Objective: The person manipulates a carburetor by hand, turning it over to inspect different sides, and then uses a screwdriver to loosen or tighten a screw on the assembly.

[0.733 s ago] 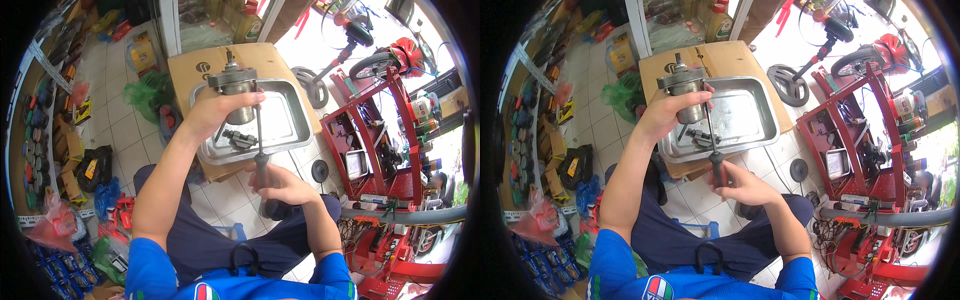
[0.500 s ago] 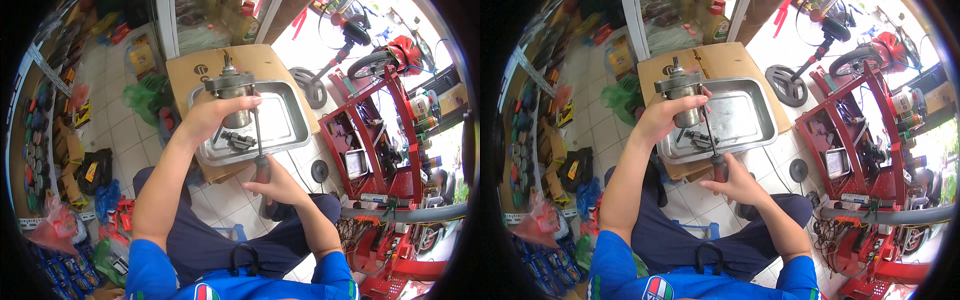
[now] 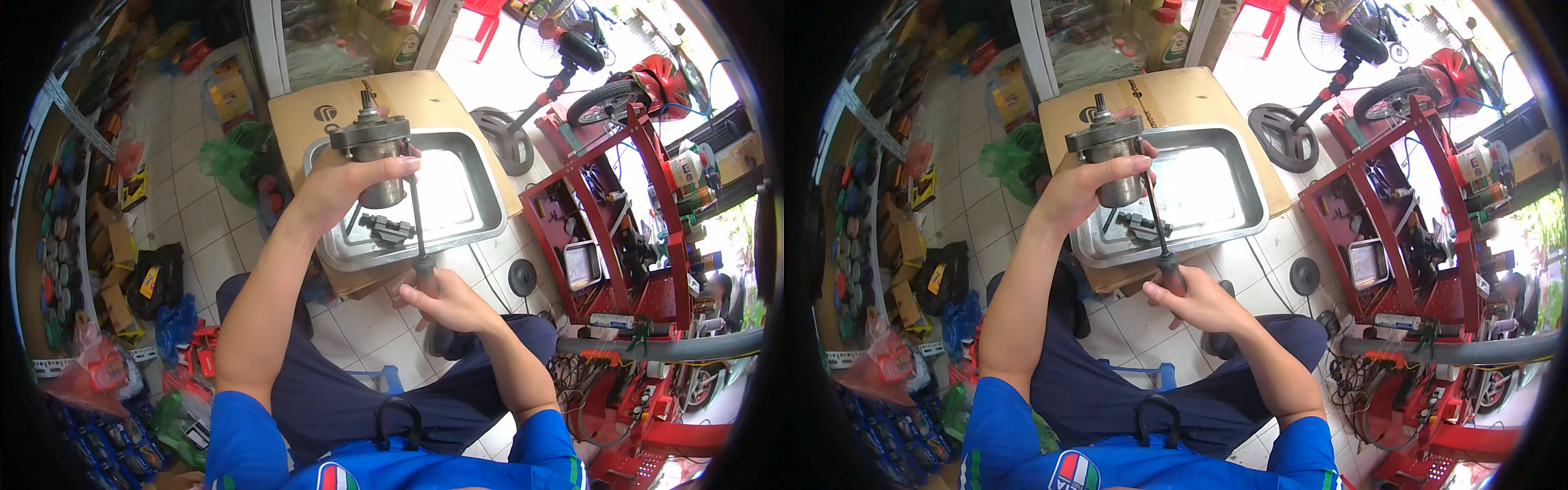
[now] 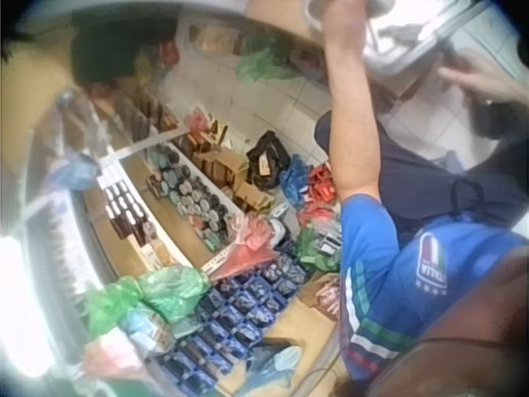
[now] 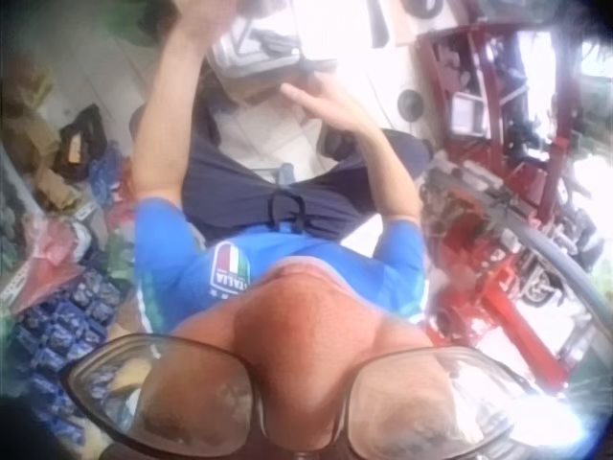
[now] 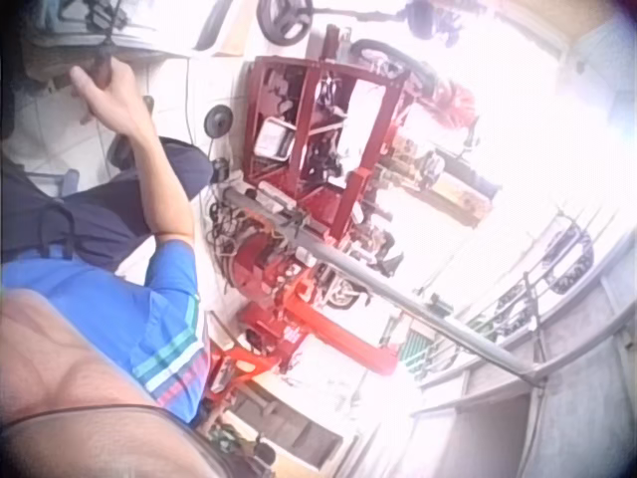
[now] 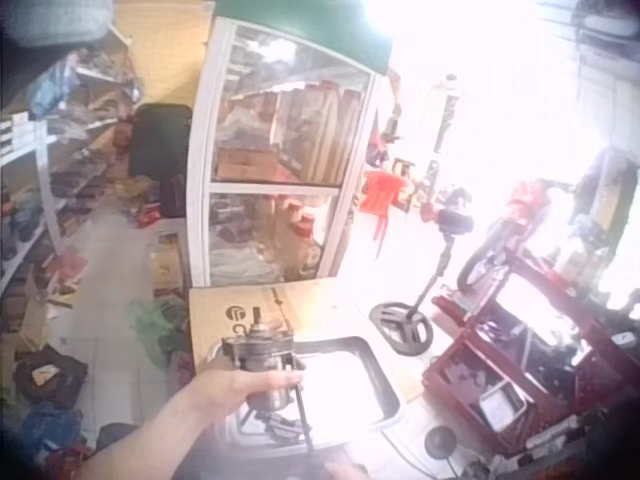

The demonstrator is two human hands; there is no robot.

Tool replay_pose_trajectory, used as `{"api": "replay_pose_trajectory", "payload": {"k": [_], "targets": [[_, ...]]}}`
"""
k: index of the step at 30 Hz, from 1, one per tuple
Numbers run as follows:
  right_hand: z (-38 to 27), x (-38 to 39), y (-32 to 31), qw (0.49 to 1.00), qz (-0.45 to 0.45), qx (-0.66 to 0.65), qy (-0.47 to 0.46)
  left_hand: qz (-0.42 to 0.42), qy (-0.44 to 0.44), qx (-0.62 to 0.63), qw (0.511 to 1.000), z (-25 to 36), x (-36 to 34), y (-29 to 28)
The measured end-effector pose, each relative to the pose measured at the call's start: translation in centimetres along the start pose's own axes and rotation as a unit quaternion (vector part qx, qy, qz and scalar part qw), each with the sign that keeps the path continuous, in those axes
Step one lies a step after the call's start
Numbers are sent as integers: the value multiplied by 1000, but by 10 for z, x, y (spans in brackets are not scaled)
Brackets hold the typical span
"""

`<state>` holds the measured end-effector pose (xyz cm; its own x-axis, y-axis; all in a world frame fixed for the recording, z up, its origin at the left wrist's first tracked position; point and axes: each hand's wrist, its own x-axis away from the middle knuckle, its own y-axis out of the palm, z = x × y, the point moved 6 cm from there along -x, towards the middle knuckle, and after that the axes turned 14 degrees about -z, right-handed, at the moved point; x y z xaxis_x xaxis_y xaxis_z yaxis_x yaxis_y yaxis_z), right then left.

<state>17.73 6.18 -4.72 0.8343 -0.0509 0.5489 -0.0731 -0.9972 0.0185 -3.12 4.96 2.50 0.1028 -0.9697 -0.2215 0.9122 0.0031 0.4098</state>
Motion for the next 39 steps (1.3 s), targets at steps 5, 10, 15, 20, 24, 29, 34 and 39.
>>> {"api": "replay_pose_trajectory", "payload": {"k": [5, 10, 15, 20, 24, 29, 34, 39], "targets": [[-13, 1, 5, 996, -69, 44, -32, 4, -10, 14, 1000, 2, 4, 0], [-12, 1, 3, 983, -106, 24, -147, 2, 3, 25, 1000, 7, 5, 0], [-23, 2, 2, 998, -11, 49, -34, 10, 2, 25, 1000, 10, 8, 1], [-15, 5, -1, 988, -94, 44, -116, 31, -4, 3, 1000, 8, 6, 0], [-16, 8, -5, 984, -112, 20, -138, 45, -5, 21, 999, 10, 6, -2], [-22, 12, -7, 996, -37, 52, -54, 27, -6, 42, 999, 7, 4, 3], [-14, 7, -1, 992, -78, 59, -81, 27, -9, 11, 1000, 0, 4, 5], [-13, 8, -11, 982, -81, 84, -147, 37, 8, 20, 999, 4, 2, 1]]}}
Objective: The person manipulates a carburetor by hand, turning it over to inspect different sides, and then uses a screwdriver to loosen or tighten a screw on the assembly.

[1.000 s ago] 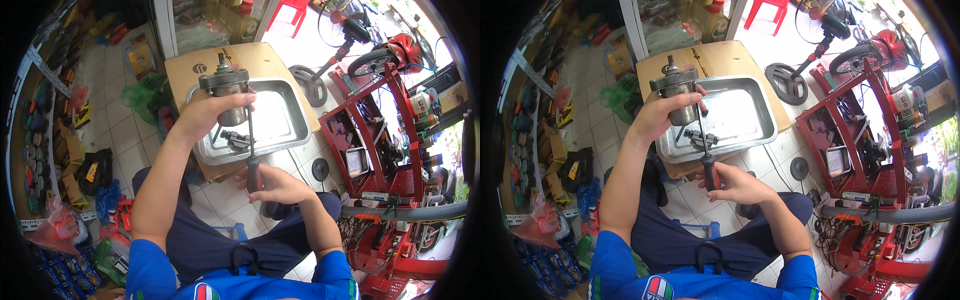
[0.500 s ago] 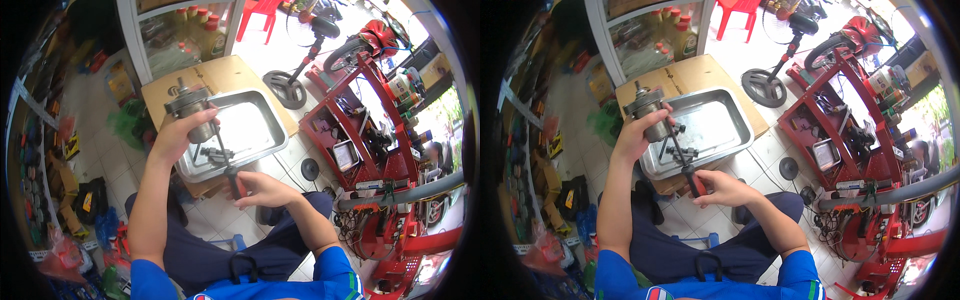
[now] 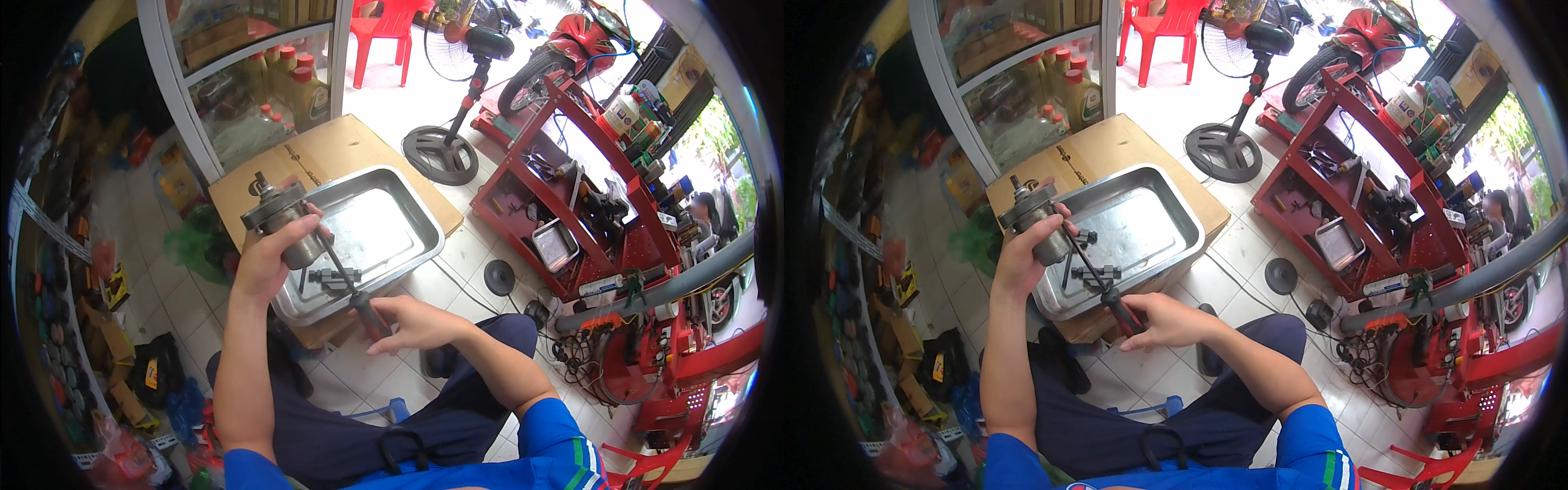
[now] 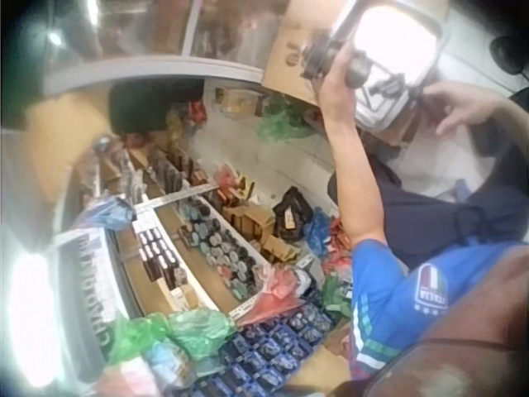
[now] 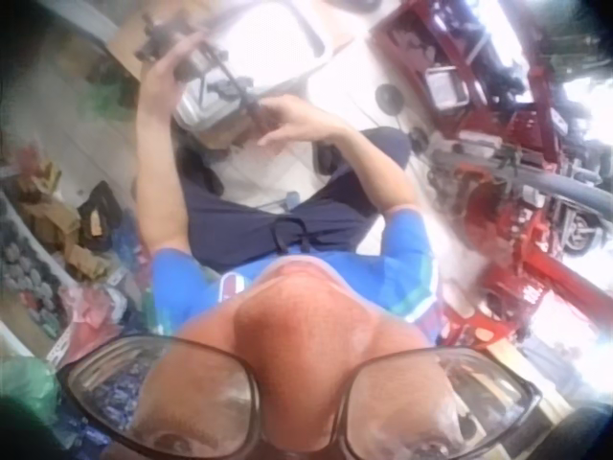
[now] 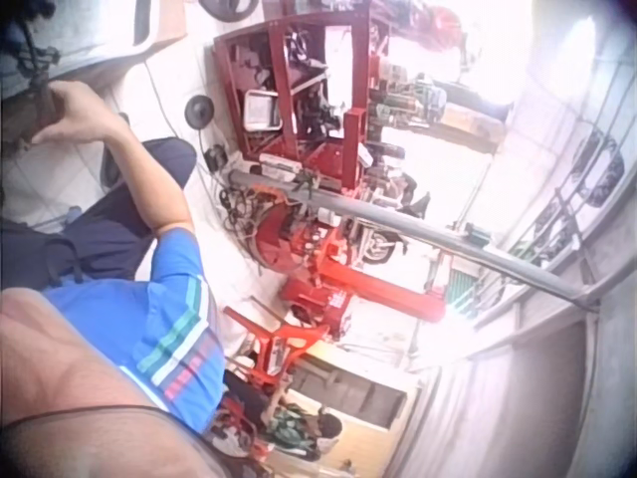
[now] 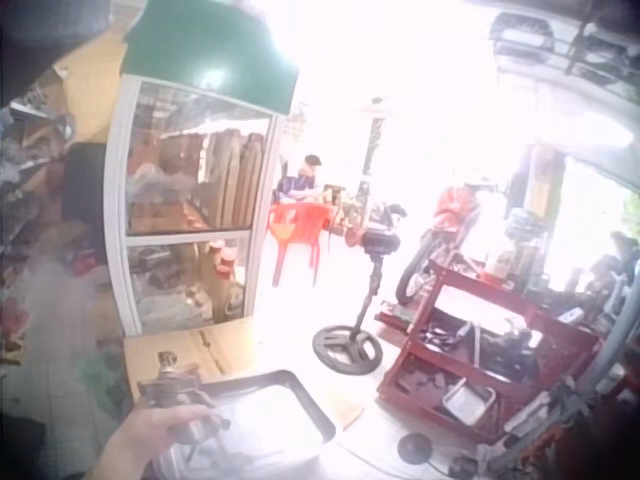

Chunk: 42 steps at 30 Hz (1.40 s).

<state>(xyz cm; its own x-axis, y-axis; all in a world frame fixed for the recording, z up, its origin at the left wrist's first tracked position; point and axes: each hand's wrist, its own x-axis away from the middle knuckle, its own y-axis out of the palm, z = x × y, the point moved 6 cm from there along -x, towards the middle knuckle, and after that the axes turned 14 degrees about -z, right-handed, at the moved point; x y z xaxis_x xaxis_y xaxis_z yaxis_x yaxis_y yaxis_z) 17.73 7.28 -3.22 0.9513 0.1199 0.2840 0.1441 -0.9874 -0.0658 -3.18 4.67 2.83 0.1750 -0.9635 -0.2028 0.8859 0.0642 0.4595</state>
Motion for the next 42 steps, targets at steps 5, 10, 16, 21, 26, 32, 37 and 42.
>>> {"api": "replay_pose_trajectory", "payload": {"k": [5, 10, 16, 21, 26, 32, 37, 42], "targets": [[-9, -1, -3, 993, 64, 54, 83, 2, -19, 29, 999, 0, 2, 2], [13, -7, 5, 989, 24, -36, 144, -19, -23, 6, 1000, -7, 2, 3], [-4, 7, -6, 990, 16, 120, -75, 10, -12, 18, 1000, 0, 2, 3], [-3, 8, -15, 994, 39, 99, 10, 12, -10, 36, 999, 0, 3, 2], [-18, 3, -4, 988, 86, 72, 109, 2, -7, 33, 999, -5, 3, 3], [-2, 7, -13, 994, 32, 101, -13, 20, -6, 16, 1000, -8, 1, 0], [-12, 8, -17, 989, 92, 82, 77, 47, -1, 15, 999, -8, 2, 0], [-11, 5, -8, 987, 64, 84, 123, 42, -10, 34, 999, -11, 4, -4]]}}
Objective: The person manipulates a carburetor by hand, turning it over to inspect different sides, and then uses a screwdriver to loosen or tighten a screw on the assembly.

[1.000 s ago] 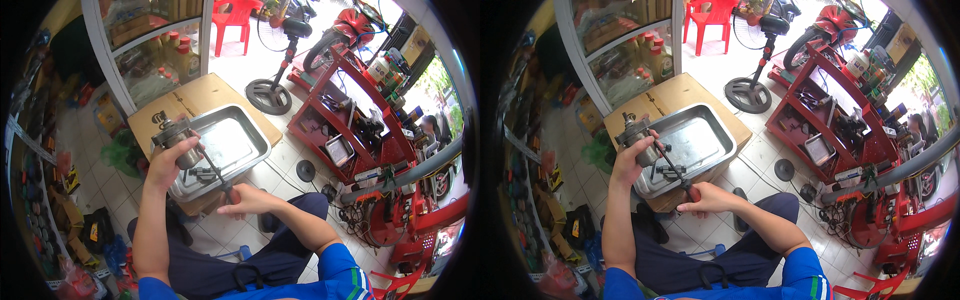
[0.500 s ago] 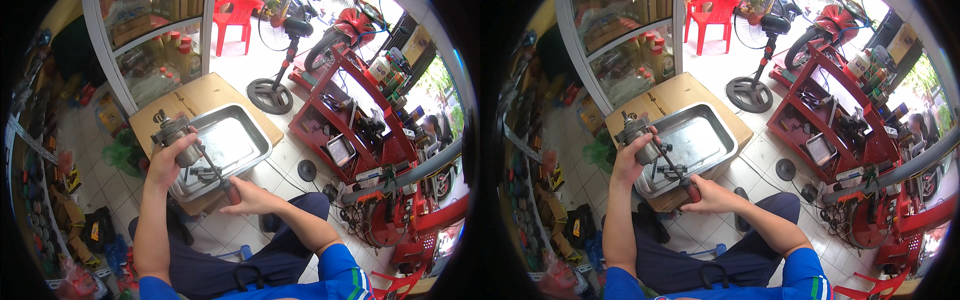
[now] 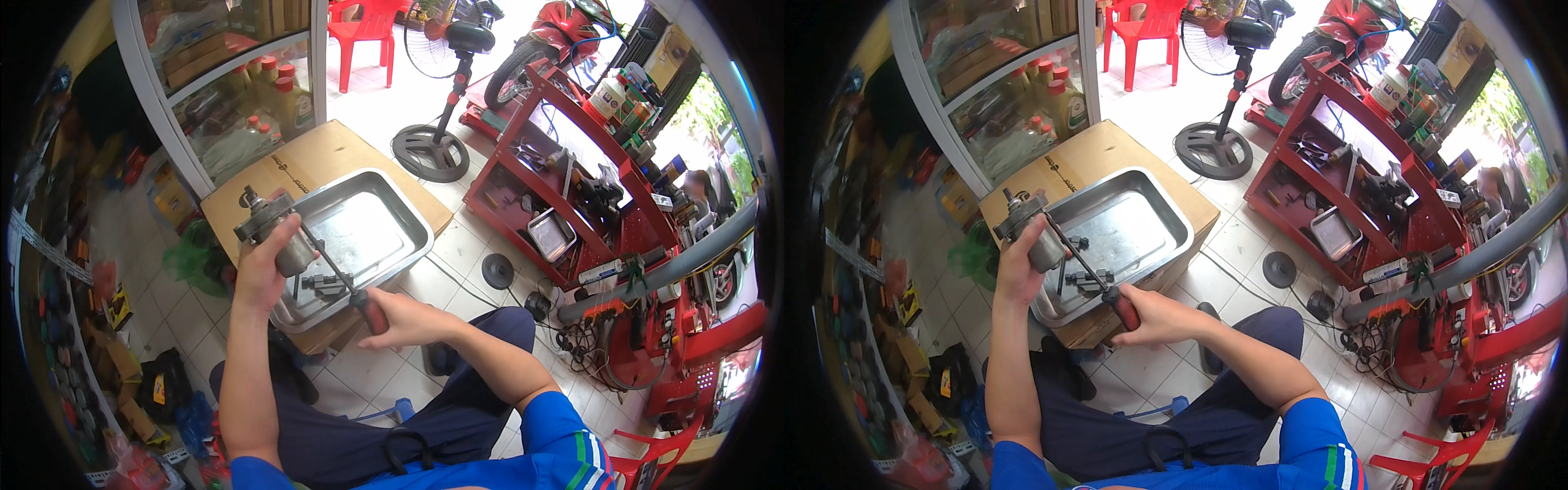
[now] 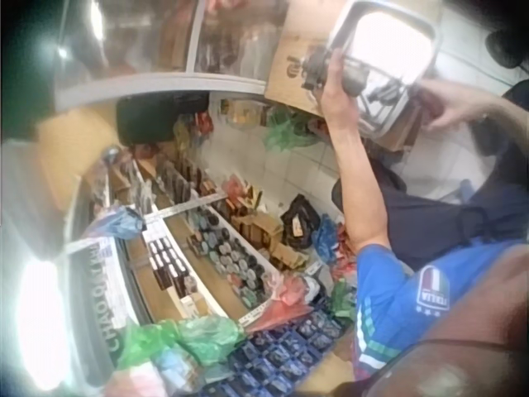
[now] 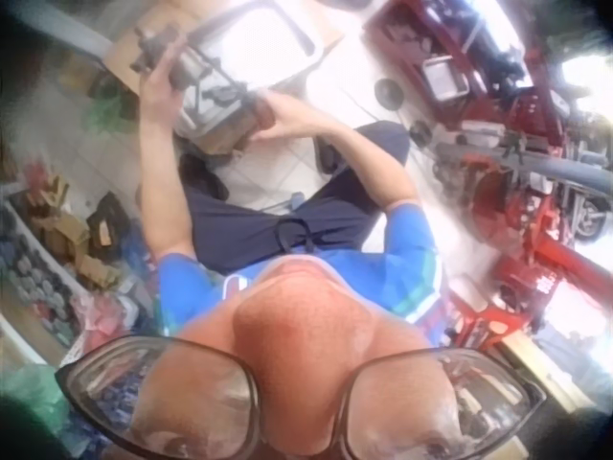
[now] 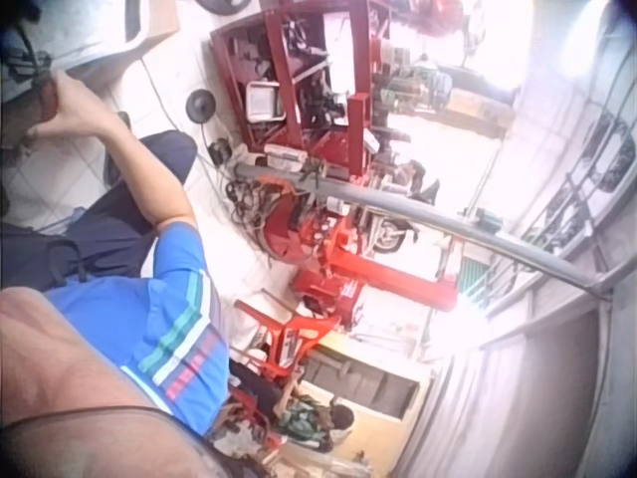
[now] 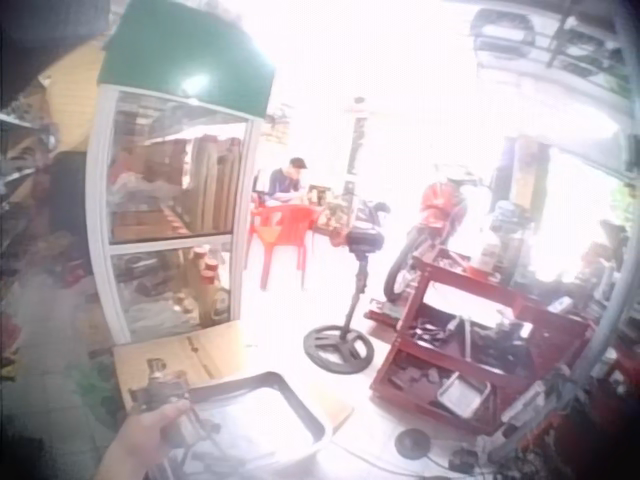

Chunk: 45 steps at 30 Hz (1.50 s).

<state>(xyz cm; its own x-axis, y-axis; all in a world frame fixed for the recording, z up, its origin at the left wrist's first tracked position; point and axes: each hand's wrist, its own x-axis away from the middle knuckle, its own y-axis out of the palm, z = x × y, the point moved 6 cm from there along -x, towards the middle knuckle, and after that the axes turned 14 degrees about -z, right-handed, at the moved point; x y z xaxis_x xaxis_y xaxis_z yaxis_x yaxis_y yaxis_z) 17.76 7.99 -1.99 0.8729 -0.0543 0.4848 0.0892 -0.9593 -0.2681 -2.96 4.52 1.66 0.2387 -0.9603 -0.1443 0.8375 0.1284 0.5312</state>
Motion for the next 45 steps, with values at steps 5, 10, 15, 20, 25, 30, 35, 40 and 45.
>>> {"api": "replay_pose_trajectory", "payload": {"k": [5, 10, 15, 20, 25, 30, 35, 40, 45], "targets": [[10, -1, -5, 992, -20, 47, -113, 47, 40, -71, 996, 3, -2, -3], [-6, -1, -3, 982, 88, 68, -151, 86, 68, -43, 993, -6, -4, -24], [5, -6, 3, 993, 27, -104, -53, 89, 116, -29, 989, -3, -6, -22], [13, -7, 2, 988, 24, -6, -151, 132, 138, -86, 978, 1, -7, -20], [16, -8, -4, 979, 106, 33, -171, 147, 98, -94, 980, -5, -9, -23], [7, -7, -2, 998, 57, -20, -19, 139, 85, -45, 986, -1, -7, -16], [5, -10, 5, 996, 81, 5, -33, 111, 70, -58, 990, 0, -5, -8], [0, -2, 7, 984, 77, 32, -157, 105, 65, -16, 992, -2, -7, -13], [-6, 2, 3, 985, 66, -113, -110, 107, 65, 8, 992, 1, -6, -9]]}}
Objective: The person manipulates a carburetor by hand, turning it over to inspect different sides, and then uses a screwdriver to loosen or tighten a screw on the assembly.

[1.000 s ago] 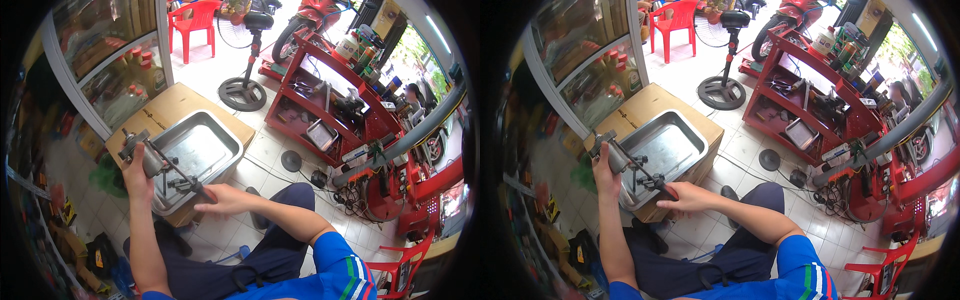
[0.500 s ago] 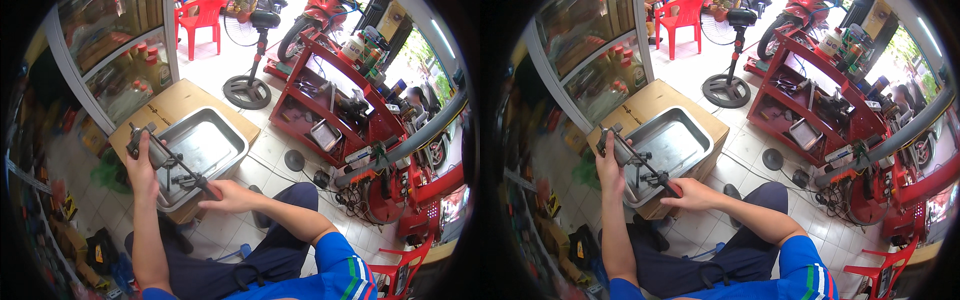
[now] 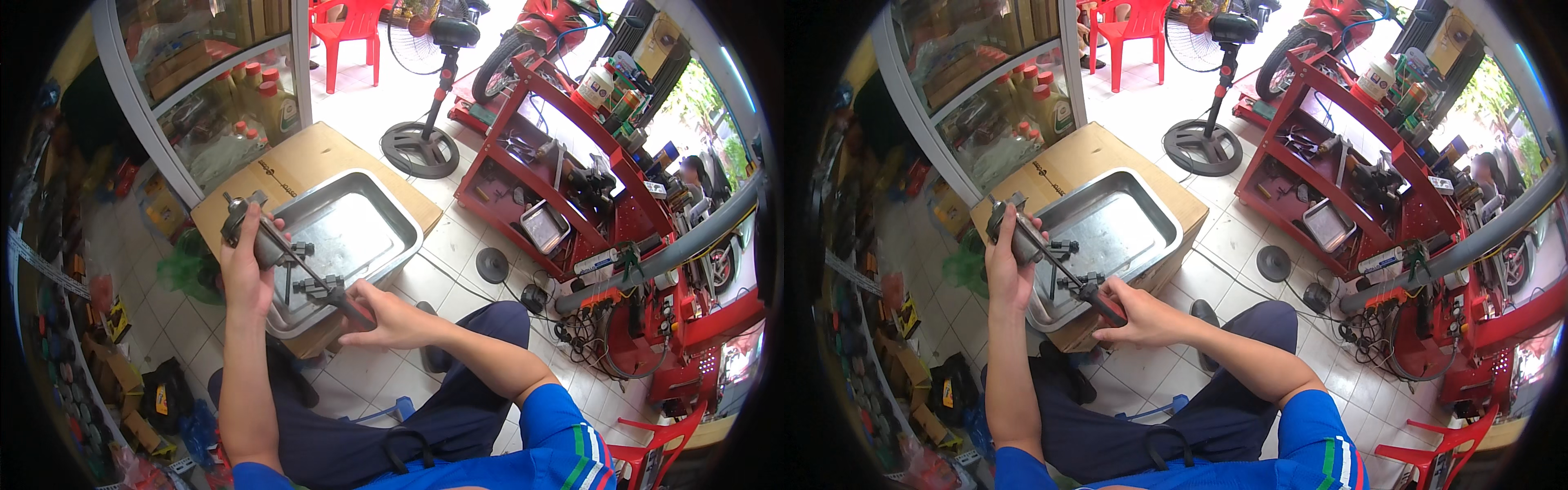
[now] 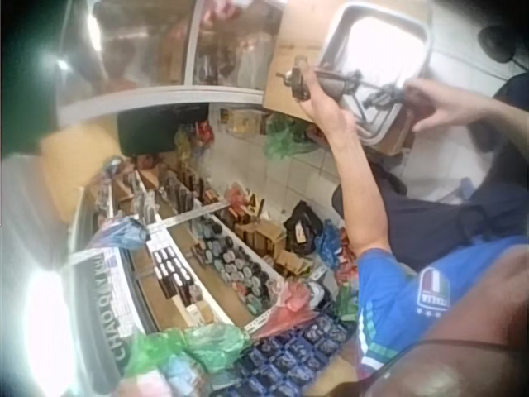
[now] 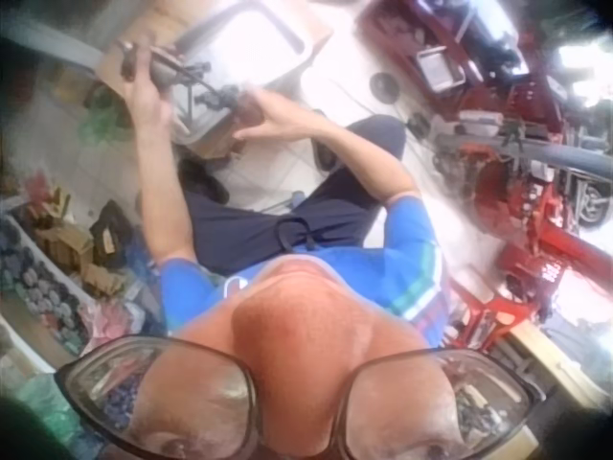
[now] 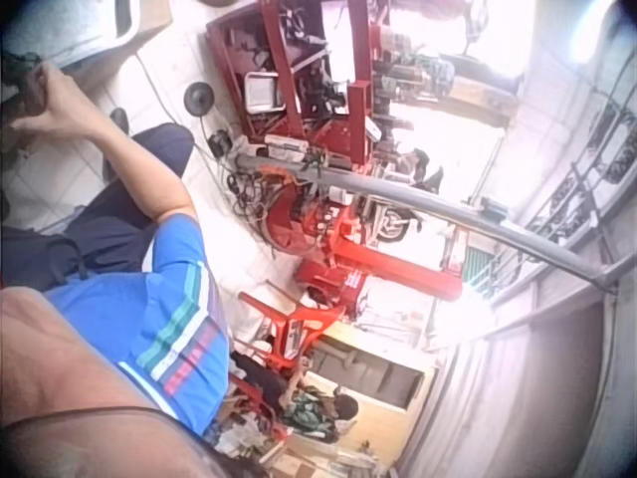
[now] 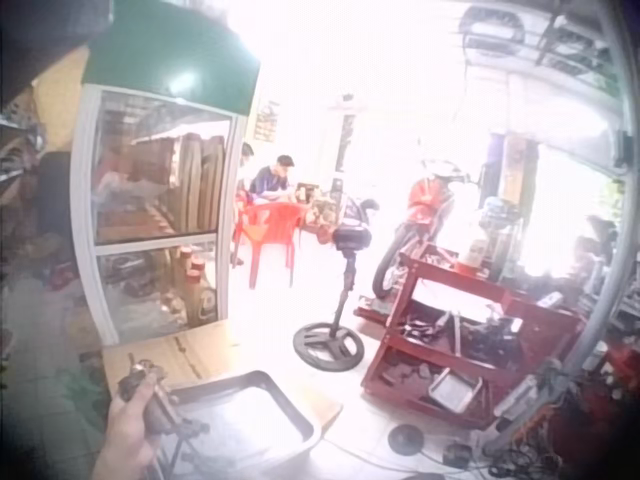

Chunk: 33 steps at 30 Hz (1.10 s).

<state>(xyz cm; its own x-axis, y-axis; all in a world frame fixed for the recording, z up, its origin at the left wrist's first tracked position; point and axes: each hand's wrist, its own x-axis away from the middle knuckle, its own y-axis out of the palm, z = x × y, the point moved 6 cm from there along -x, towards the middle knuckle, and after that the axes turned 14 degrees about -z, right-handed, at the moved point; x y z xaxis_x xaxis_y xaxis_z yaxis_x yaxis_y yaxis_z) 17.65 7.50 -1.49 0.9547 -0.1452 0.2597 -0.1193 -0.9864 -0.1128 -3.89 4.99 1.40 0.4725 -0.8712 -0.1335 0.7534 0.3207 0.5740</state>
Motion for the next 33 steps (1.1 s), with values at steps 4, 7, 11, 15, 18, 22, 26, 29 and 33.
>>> {"api": "replay_pose_trajectory", "payload": {"k": [4, 7, 11, 15, 18, 22, 26, 29, 33], "targets": [[-3, -1, -2, 991, -14, 131, -2, -7, -17, 5, 1000, -1, 1, 3], [2, 0, -4, 988, -63, 127, -53, -4, -17, 2, 1000, -1, -1, -3], [1, 0, -4, 998, -62, 23, -14, -9, -33, 14, 999, -4, 0, -4], [8, -2, 7, 992, -53, 10, 117, -7, -42, 51, 998, -8, 1, 1], [20, -9, 5, 986, -29, 160, -44, 5, -21, 36, 999, -11, -2, -3], [14, -6, 4, 993, -76, 69, -61, 23, -9, 22, 999, -6, -1, -4], [-1, 1, 7, 992, -78, -58, 77, 12, -14, 37, 999, -4, 1, -3], [0, -3, 4, 996, -62, 63, -2, 6, -16, 70, 997, -5, 0, -3], [5, -3, 2, 977, -93, 124, -144, -4, -22, 62, 998, -5, -1, -1]]}}
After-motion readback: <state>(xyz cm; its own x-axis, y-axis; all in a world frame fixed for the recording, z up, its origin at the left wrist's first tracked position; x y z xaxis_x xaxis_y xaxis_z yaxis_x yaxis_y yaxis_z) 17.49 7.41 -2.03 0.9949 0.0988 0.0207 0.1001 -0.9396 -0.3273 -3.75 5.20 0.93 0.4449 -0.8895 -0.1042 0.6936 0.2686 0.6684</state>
